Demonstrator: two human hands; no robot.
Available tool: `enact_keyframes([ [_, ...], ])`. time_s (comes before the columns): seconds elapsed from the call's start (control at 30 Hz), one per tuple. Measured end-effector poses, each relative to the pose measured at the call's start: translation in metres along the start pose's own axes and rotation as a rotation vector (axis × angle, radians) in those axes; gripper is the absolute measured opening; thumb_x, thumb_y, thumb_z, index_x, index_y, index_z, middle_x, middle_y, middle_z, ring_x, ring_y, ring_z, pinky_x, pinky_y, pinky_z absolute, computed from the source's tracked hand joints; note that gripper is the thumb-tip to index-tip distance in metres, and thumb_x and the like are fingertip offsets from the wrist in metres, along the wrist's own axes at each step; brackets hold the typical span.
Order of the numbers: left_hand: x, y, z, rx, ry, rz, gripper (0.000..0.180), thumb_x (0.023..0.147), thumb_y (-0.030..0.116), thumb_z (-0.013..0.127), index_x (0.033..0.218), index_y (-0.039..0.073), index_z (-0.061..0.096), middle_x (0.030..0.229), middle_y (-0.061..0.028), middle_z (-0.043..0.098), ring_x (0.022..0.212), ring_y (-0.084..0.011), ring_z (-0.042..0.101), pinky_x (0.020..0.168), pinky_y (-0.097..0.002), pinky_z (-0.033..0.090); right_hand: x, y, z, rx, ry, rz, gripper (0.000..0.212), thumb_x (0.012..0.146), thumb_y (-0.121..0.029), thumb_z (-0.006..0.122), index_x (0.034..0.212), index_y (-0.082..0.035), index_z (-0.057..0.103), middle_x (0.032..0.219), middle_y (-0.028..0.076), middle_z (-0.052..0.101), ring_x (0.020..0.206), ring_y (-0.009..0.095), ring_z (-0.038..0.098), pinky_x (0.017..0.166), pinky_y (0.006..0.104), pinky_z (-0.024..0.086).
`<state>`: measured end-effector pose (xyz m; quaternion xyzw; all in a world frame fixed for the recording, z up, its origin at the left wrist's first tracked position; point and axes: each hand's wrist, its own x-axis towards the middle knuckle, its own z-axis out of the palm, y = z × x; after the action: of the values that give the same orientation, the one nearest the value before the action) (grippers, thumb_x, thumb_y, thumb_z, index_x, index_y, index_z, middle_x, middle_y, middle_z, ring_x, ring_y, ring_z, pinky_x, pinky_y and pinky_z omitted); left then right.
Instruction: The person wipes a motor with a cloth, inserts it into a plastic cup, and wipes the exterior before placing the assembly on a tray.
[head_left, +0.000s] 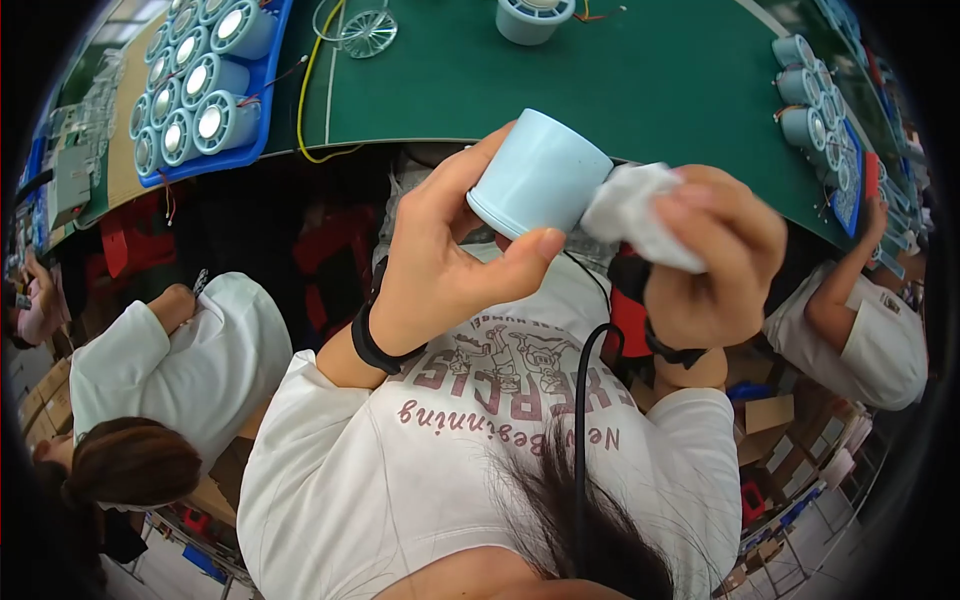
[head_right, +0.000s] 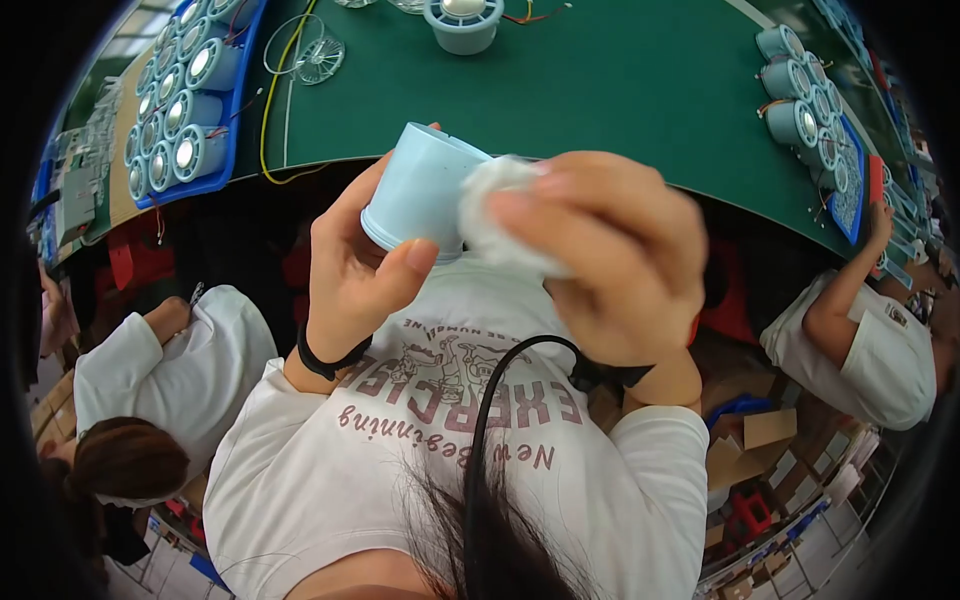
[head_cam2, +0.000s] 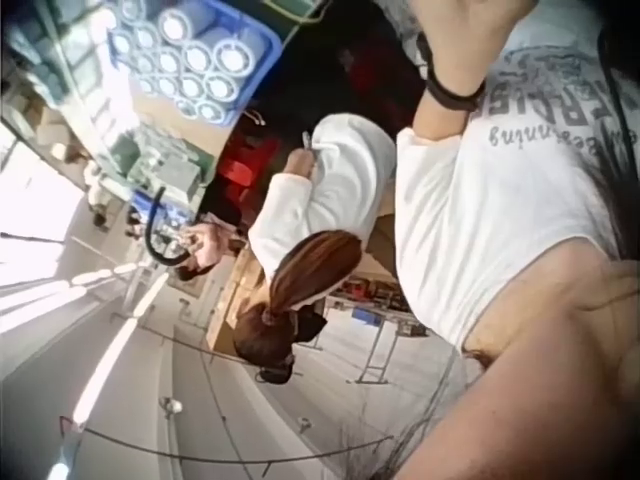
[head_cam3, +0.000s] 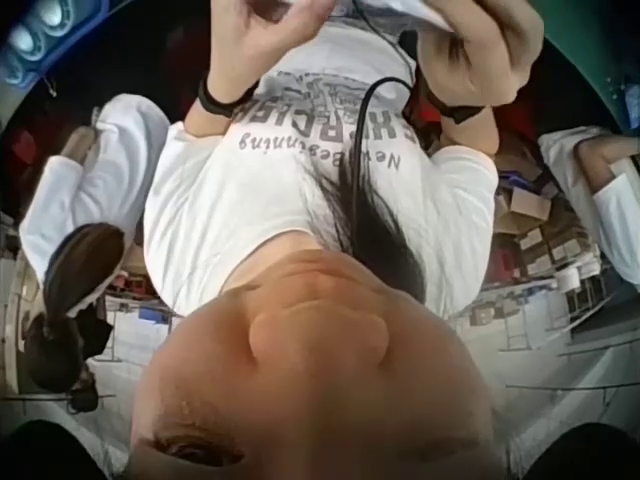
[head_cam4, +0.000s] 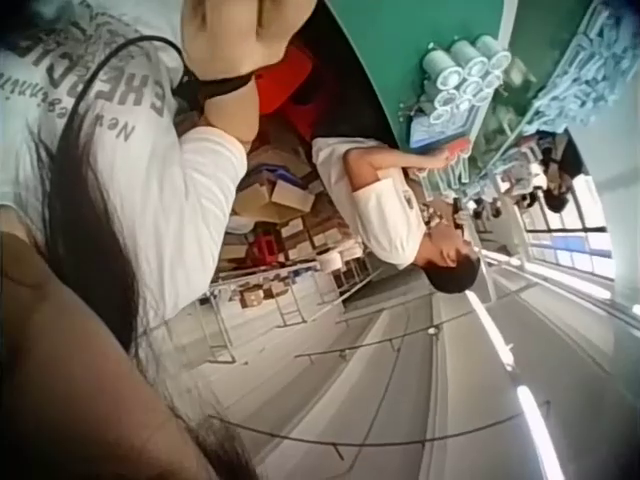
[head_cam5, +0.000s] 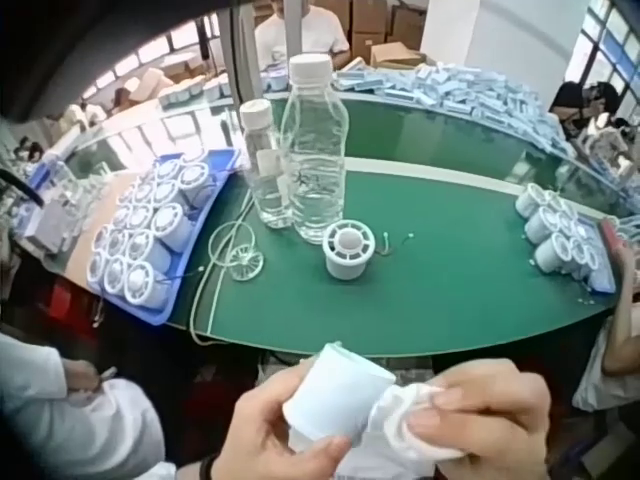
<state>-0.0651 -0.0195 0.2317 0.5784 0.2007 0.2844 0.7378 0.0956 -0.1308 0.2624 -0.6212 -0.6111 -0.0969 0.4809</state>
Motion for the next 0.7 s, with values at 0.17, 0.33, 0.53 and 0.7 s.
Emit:
enact_keyframes([
  [0.17,-0.007,-0.003,-0.003,0.162,-0.072,0.09,0.067,0.072,0.018,0.072,0.13,-0.007,0.048,0.109,-0.0108,0.06,0.099,-0.0158,0.059,0.087,-0.0275,0.047,0.005,-0.007,0.004,-0.134,-0.193,-0.122,0.015,0.082,0.006,0.064,0.094,-0.002,0.069,0.098,0.011,0.06,0.085,0.022,0.06,0.073,0.0307,0.051],
  [0.33,-0.021,0.013,-0.006,0.06,-0.116,0.018,0.07,0.071,0.022,0.072,0.13,-0.007,0.048,0.112,-0.0124,0.06,0.1,-0.0172,0.059,0.088,-0.0291,0.046,-0.004,0.046,0.005,0.002,0.058,0.426,0.018,0.082,0.0,0.068,0.1,0.003,0.069,0.103,0.01,0.062,0.085,0.018,0.062,0.074,0.0253,0.049],
  [0.53,-0.017,0.017,-0.001,-0.008,-0.054,-0.1,0.071,0.071,0.023,0.073,0.129,-0.009,0.048,0.112,-0.0132,0.061,0.101,-0.0177,0.059,0.09,-0.0297,0.045,-0.002,0.028,-0.015,0.063,0.156,0.444,0.021,0.083,-0.001,0.067,0.104,0.004,0.068,0.11,0.008,0.061,0.09,0.019,0.062,0.079,0.0257,0.049],
  [0.7,-0.018,0.017,0.004,-0.014,-0.038,-0.204,0.069,0.072,0.022,0.072,0.128,-0.009,0.048,0.111,-0.0129,0.062,0.102,-0.0172,0.059,0.091,-0.03,0.044,-0.002,0.001,-0.007,0.256,-0.149,-0.128,0.017,0.083,0.003,0.065,0.099,0.006,0.068,0.11,0.011,0.062,0.09,0.024,0.062,0.081,0.0302,0.05],
])
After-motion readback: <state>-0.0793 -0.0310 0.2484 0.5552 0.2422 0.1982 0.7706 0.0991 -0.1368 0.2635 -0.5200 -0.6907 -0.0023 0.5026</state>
